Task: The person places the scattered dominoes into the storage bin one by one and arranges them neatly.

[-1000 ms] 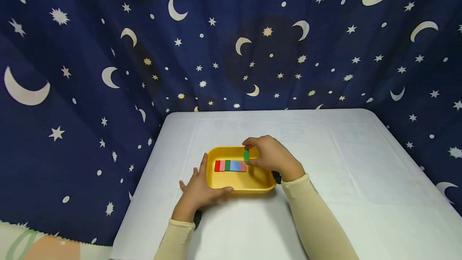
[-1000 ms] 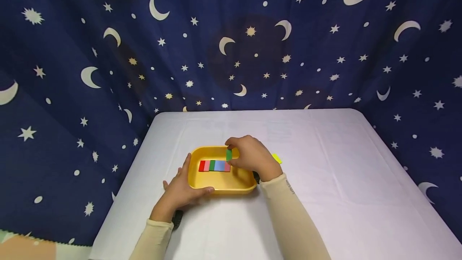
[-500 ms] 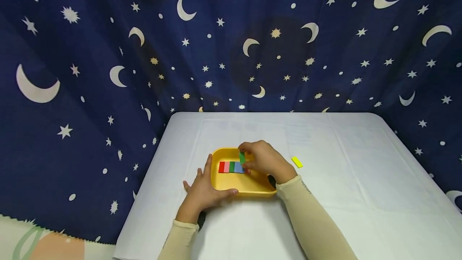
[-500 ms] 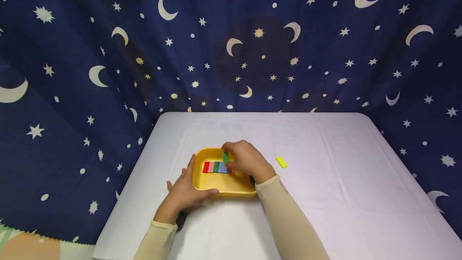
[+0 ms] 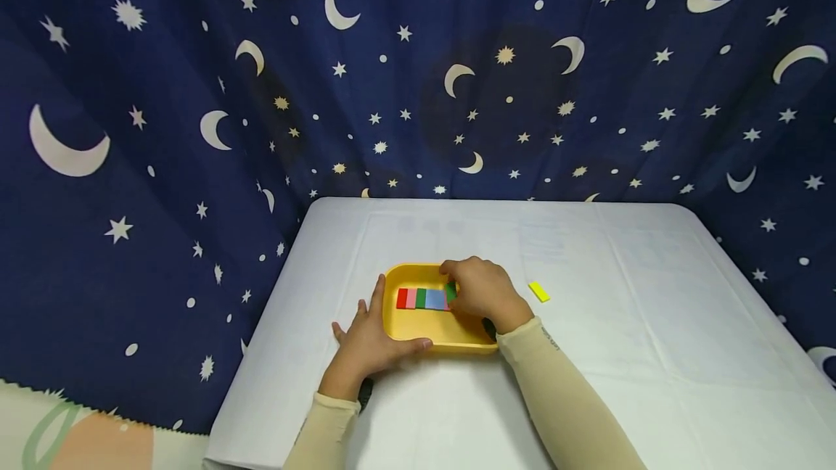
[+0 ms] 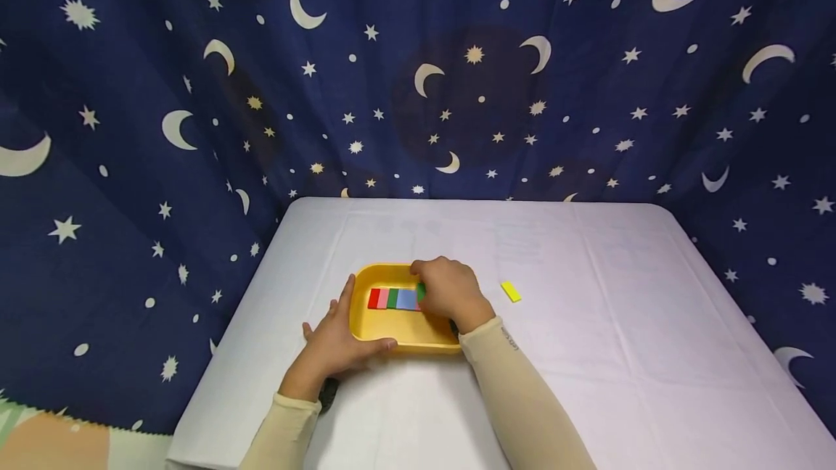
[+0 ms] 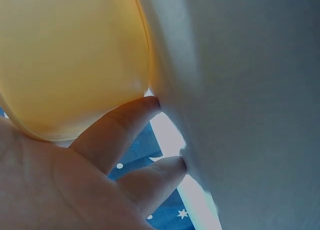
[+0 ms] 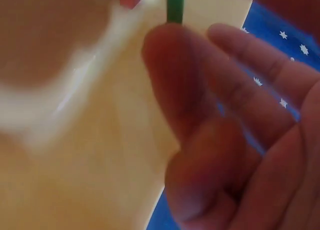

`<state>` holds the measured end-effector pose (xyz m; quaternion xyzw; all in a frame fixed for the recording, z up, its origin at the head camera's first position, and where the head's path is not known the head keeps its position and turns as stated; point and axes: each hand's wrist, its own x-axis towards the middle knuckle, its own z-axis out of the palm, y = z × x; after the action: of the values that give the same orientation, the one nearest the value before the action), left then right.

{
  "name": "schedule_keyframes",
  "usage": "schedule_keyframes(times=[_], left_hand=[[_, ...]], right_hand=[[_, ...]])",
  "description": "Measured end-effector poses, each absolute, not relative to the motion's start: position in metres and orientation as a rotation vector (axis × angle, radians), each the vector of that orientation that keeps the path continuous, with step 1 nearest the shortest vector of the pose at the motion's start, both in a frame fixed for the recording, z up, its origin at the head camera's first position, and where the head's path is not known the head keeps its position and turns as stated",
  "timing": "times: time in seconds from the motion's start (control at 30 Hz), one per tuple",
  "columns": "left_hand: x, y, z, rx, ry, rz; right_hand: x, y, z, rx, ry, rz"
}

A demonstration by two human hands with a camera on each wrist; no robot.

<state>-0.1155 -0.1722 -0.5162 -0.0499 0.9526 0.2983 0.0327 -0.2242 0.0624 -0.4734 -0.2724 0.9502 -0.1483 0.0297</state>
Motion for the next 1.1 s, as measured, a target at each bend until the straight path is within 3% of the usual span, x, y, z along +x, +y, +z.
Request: schedule_keyframes(times=[0.33,1.1], left_hand=[[-0.1166,-0.1738,-0.5158,-0.138,2.933,0.94],[-0.1157,-0.176,-0.5135,-0.12,2.937,0.943]], right_hand=[[-0.225,0.0617,-0.4732,-0.668,2.934,-0.316],[-0.2265,0.0628,-0.4761,-0.659,2.87,-0.354]])
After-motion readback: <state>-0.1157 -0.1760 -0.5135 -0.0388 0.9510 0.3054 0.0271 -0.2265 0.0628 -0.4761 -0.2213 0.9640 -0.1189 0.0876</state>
